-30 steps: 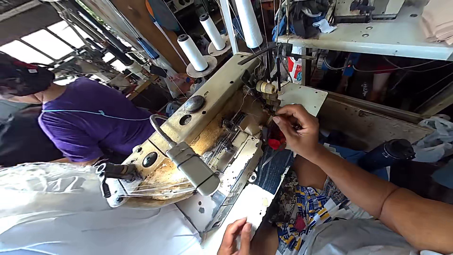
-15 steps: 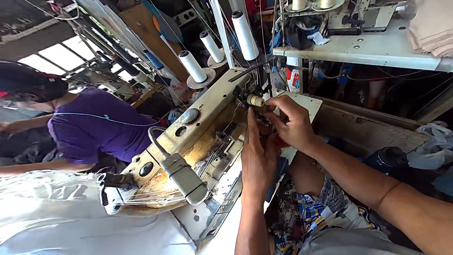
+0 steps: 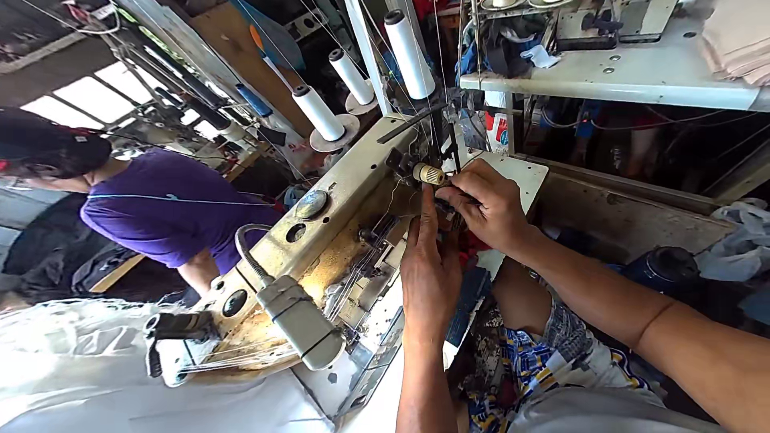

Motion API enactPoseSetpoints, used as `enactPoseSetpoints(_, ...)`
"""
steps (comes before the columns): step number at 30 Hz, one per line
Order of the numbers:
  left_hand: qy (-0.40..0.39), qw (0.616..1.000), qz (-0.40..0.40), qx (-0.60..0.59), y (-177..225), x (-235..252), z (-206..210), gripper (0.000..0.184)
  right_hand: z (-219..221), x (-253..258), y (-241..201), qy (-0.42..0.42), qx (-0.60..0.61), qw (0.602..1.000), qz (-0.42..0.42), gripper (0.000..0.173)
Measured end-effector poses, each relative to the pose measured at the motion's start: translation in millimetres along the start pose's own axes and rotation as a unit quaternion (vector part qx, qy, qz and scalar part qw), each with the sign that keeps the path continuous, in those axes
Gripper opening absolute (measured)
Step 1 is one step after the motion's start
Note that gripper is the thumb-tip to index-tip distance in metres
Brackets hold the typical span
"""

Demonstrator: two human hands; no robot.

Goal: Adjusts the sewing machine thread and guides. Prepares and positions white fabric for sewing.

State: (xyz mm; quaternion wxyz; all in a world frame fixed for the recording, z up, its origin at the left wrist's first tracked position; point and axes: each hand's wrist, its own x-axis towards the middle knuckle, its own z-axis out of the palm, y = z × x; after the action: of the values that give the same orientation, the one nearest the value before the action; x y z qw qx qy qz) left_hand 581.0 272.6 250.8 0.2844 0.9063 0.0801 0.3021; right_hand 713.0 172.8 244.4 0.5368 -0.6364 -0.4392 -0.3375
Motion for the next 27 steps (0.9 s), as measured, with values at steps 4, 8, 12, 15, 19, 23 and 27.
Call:
enactPoseSetpoints(4,0.014,1.000,0.004,0.009,-1,-2,0,0.073,-5,-1,-2,-0.004,0.004,1.000,0.011,0.022)
enactPoseSetpoints(8,0.013,1.000,0.003,0.015,-3,-3,-1,0.072,-7,-1,-9,-0.004,0.016,1.000,0.004,0.027)
enactPoseSetpoints(12,0.015,1.000,0.011,0.019,-5,-2,-3,0.070,-5,-1,-10,0.016,0.015,1.000,-0.007,0.022)
enactPoseSetpoints(15,0.020,0.999,0.011,0.025,-5,-1,-4,0.068,-1,-1,-5,0.020,0.004,1.000,-0.010,0.019)
enactPoseSetpoints(19,0.024,0.999,0.008,0.037,-6,-1,-4,0.066,3,0,-1,0.022,-0.005,1.000,-0.015,0.014)
enactPoseSetpoints(23,0.022,0.999,0.010,0.043,-5,-1,-5,0.065,5,1,1,0.025,-0.017,0.999,-0.013,0.018)
enactPoseSetpoints(27,0.023,0.999,0.007,0.025,-3,-3,-5,0.068,-2,1,4,0.015,0.006,1.000,0.001,0.022)
